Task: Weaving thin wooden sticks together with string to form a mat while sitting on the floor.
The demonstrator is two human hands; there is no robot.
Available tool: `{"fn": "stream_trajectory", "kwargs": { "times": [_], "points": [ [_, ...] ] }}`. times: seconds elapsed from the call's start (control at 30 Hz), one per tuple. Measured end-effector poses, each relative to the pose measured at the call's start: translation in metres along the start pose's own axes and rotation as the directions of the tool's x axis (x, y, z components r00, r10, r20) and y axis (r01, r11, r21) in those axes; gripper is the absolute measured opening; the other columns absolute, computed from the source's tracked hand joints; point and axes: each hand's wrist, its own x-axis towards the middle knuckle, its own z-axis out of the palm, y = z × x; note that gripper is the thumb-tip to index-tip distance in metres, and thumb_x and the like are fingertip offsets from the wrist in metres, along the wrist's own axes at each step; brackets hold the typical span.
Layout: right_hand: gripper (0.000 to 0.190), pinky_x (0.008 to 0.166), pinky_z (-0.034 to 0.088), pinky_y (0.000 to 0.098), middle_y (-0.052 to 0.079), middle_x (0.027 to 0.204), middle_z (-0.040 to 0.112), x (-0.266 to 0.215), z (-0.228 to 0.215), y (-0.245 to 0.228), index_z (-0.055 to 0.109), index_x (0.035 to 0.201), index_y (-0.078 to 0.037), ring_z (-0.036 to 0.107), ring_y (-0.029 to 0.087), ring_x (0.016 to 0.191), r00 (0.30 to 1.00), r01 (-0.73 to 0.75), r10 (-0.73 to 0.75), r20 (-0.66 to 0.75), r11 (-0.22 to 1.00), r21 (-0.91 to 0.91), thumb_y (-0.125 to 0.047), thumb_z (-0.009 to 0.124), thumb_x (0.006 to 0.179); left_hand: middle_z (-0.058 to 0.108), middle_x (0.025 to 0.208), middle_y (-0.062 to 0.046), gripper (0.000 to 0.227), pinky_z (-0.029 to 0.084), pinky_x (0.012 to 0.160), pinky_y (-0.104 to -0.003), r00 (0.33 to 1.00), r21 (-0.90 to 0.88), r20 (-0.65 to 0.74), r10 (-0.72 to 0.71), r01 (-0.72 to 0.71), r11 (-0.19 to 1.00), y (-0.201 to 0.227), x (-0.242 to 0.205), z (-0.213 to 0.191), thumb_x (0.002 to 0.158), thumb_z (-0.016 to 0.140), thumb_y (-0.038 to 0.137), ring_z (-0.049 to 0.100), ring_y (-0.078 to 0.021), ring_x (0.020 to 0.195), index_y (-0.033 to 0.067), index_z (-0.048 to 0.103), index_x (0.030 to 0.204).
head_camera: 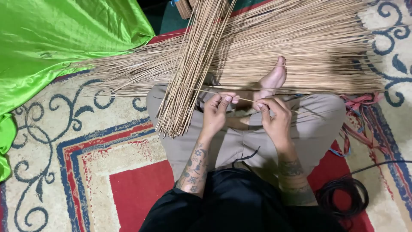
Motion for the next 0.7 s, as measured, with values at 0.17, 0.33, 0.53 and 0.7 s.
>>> {"fn": "stream_trajectory", "kwargs": {
  "times": [0.17,0.33,0.53,0.7],
  "points": [
    [0.011,0.072,0.054,0.0420,0.010,0.076,0.068,-0.005,0.001,0.008,0.079,0.097,-0.011,0.069,0.037,0.075,0.998,-0.048,0.050,-0.038,0.998,0.048,-0.012,0.070,0.103,0.079,0.088,-0.010,0.016,0.055,0.090,-0.036,0.985,0.196,0.047,0.164,-0.170,0.966,0.021,0.000,0.001,0.101,0.060,0.001,0.075,-0.0202,0.090,0.0041,0.075,0.095],
    [0.010,0.070,0.053,0.0450,0.015,0.078,0.068,-0.003,-0.018,0.004,0.078,0.100,-0.007,0.068,0.040,0.076,0.984,-0.139,0.139,-0.115,0.990,0.006,-0.004,0.068,0.103,0.079,0.089,-0.009,0.016,0.056,0.093,-0.037,0.989,0.201,-0.031,0.146,-0.137,0.970,0.015,0.002,-0.005,0.101,0.061,0.001,0.071,-0.0118,0.090,0.0064,0.076,0.105],
    [0.019,0.069,0.040,0.0247,0.006,0.086,0.065,-0.004,-0.048,0.041,0.070,0.116,-0.002,0.049,0.010,0.078,0.861,-0.387,0.435,-0.262,0.896,0.217,0.004,0.054,0.111,0.078,0.090,-0.011,0.017,0.056,0.089,-0.035,0.985,0.179,-0.141,0.097,-0.071,0.981,0.013,0.003,-0.006,0.102,0.059,0.000,0.069,-0.0116,0.083,0.0027,0.075,0.108],
    [0.026,0.048,0.029,0.0092,-0.002,0.094,0.062,0.024,-0.064,0.041,0.064,0.127,-0.006,0.043,-0.003,0.064,0.695,-0.504,0.710,-0.109,0.591,0.630,-0.002,0.045,0.109,0.078,0.091,-0.012,0.017,0.057,0.085,-0.037,0.993,0.183,-0.115,0.027,-0.006,0.983,0.006,-0.001,-0.001,0.100,0.063,-0.001,0.070,-0.0143,0.081,0.0047,0.075,0.111]
  ]
}}
